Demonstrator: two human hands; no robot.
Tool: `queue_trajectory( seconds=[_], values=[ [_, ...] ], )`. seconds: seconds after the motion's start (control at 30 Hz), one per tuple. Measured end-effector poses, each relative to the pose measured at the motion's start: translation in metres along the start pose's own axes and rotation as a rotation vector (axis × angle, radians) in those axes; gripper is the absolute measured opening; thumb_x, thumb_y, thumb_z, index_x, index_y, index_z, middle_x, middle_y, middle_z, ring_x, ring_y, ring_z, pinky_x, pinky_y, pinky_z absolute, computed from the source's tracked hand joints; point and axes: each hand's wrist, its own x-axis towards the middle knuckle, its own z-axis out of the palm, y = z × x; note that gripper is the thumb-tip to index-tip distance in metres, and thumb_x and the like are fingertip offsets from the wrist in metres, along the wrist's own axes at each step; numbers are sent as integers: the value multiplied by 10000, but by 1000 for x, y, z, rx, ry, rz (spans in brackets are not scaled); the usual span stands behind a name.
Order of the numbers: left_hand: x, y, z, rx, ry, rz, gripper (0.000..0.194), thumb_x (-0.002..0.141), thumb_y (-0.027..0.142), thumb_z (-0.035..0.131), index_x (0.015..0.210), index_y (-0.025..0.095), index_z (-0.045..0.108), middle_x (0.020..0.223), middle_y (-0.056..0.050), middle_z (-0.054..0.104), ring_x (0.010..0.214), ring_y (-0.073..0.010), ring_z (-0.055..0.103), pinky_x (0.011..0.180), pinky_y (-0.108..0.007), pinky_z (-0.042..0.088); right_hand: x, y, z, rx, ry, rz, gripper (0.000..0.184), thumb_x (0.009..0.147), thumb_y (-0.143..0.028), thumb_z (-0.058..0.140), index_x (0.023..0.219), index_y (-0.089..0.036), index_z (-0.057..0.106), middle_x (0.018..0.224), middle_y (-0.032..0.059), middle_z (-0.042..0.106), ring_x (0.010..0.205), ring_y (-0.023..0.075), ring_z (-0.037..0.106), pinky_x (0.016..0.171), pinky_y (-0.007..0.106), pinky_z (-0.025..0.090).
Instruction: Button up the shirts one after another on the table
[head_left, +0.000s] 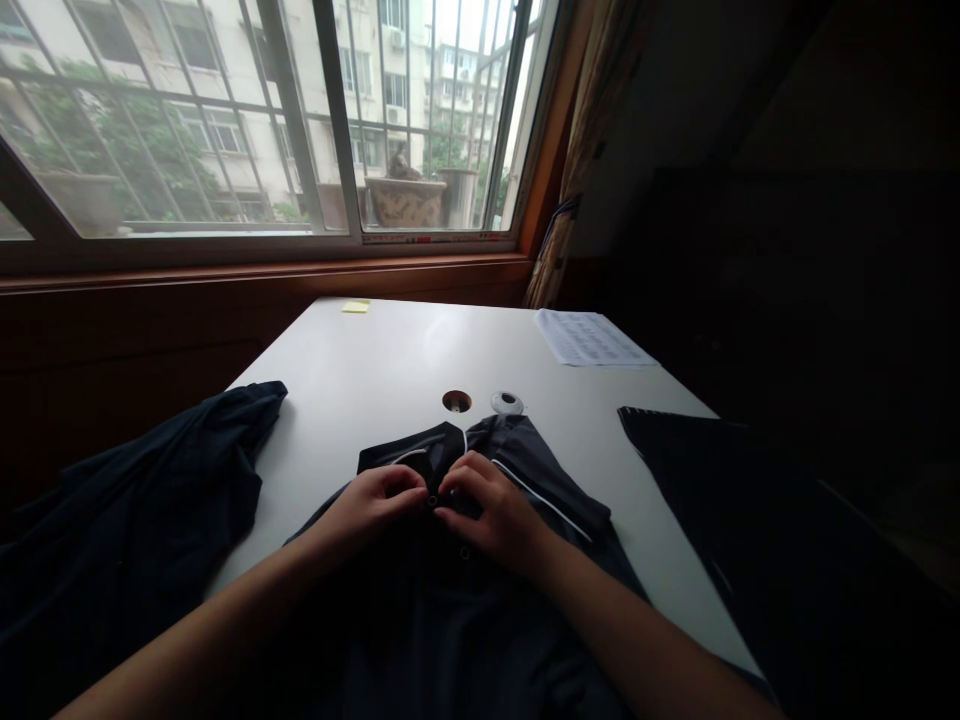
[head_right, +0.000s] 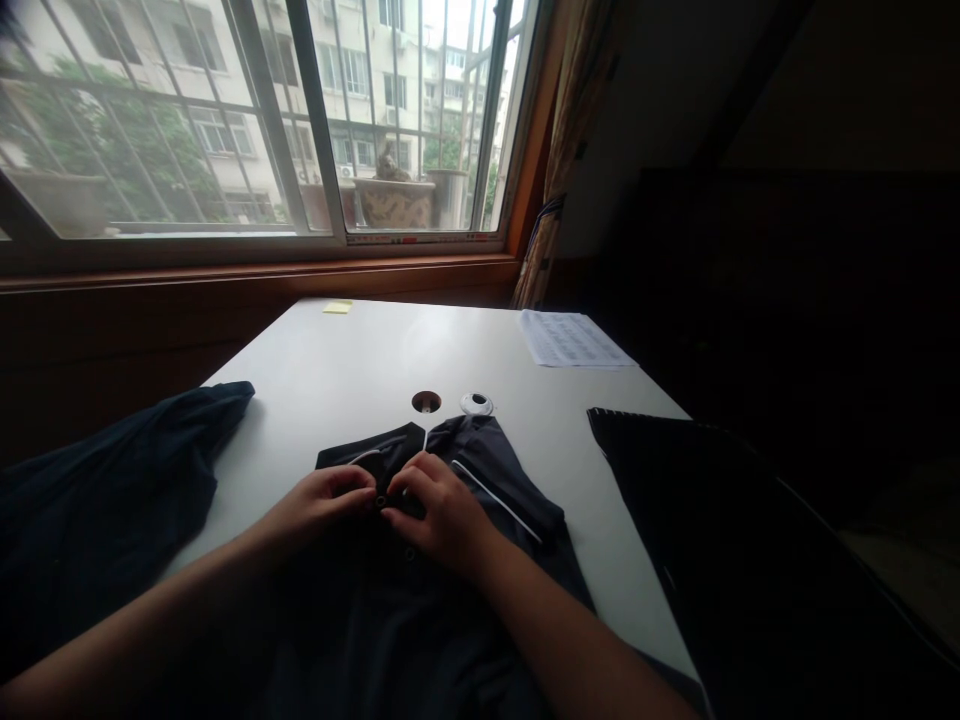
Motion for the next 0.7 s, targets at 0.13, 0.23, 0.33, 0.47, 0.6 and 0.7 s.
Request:
queue_trajectory(
  seconds=[0.13, 0.23, 0.33, 0.47, 0.6, 0.7],
  values=[
    [1, -3, 0, -24, -14, 4, 348, 870, 481, 647, 963, 151, 703, 882, -38, 672, 804, -181, 597, 702, -255, 458, 1, 1, 2, -12, 1, 16, 178, 867, -239, 708, 1018, -239, 613, 997, 45, 602, 932, 200, 594, 828, 333, 509],
    [1, -2, -1, 0, -35, 7, 355, 875, 493, 640, 966, 156, 699, 886, -34, 663, 806, -180, 593, 705, -253, 459, 1, 3, 3, -4, -3, 38, 177, 862, -210, 705, 1010, -240, 613, 975, 39, 623, 902, 196, 607, 799, 324, 513],
    [0, -1, -3, 24, -61, 12, 352, 889, 498, 621, 965, 162, 692, 889, -30, 654, 821, -181, 590, 718, -252, 459, 1, 5, 4, -13, 5, 48, 208, 852, -215, 724, 1025, -240, 611, 949, 31, 652, 890, 198, 621, 798, 328, 510],
    [-1, 0, -6, 59, -78, 40, 353, 903, 497, 597, 958, 160, 684, 902, -36, 650, 844, -189, 593, 740, -260, 469, 1, 6, 3, -49, 12, 45, 191, 848, -257, 742, 994, -230, 621, 906, 30, 675, 859, 202, 625, 789, 341, 505],
    [-1, 1, -4, 92, -75, 55, 358, 891, 501, 597, 949, 155, 667, 893, -38, 638, 828, -188, 586, 705, -253, 471, 1, 6, 2, -26, 15, 51, 154, 840, -235, 748, 940, -223, 632, 865, 24, 665, 837, 195, 620, 773, 333, 507],
    [-1, 3, -2, 117, -69, 59, 326, 859, 470, 640, 939, 155, 663, 887, -34, 635, 821, -188, 580, 700, -255, 462, 1, 7, 3, 27, 10, 112, 172, 808, -189, 769, 911, -224, 637, 848, 13, 657, 832, 186, 622, 736, 306, 508]
  ],
)
